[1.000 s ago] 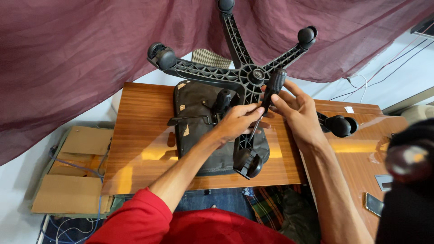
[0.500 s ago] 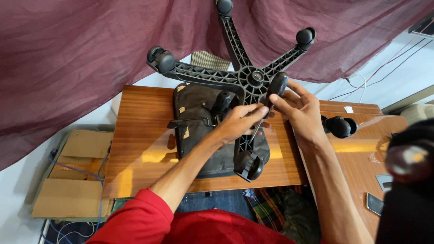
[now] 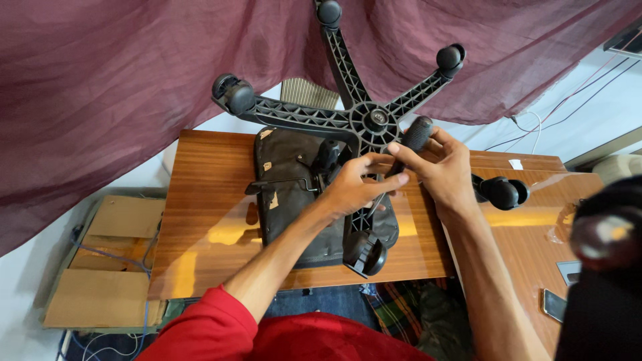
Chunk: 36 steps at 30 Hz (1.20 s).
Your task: The person holds an office chair base upside down on a desk and uses a screwdriver to turn a screw at the central hub of the star-shaped base, steadying the base with the other hand. At the end they set the screwdriver down and press on the hub with both hands.
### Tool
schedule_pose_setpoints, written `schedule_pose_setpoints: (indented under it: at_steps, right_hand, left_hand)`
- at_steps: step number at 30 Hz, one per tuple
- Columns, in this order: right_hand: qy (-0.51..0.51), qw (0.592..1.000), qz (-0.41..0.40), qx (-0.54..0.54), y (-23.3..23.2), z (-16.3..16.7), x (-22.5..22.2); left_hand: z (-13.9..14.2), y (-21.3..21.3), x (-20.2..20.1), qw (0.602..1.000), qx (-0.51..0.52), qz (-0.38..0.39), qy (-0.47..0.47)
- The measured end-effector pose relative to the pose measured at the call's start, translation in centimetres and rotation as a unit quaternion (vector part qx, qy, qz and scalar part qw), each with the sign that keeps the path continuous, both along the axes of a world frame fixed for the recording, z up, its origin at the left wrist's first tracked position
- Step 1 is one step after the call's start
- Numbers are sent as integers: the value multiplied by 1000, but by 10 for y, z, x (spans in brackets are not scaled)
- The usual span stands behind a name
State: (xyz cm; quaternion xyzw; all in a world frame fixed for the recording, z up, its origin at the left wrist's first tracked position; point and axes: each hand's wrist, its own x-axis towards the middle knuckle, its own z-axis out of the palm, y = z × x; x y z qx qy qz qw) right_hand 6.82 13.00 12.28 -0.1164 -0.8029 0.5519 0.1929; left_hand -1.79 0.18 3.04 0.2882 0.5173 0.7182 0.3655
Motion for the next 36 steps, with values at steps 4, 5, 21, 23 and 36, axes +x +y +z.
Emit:
schedule_pose_setpoints:
  at_steps: [4,5,21,23,36]
  right_hand:
    - [-47,997,-49,-23,-1,-2,-2]
    - [-40,993,-29,-106,0,2,1]
    - [-15,983,33,-178,2,1,6]
    - [-8,989,37,-144,1,1,6]
    - [101,983,-144,-44,0,23,6]
  left_hand:
    - [2,-2,-2,999,18,-32,-17]
    - [2,-2,-3,998,27,-43,-41]
    - [-8,-2,-10,995,36,-80,-41]
    - [-14,4,-13,995,17,-89,-39]
    - [-33,-15,-6,922,-130,119,346]
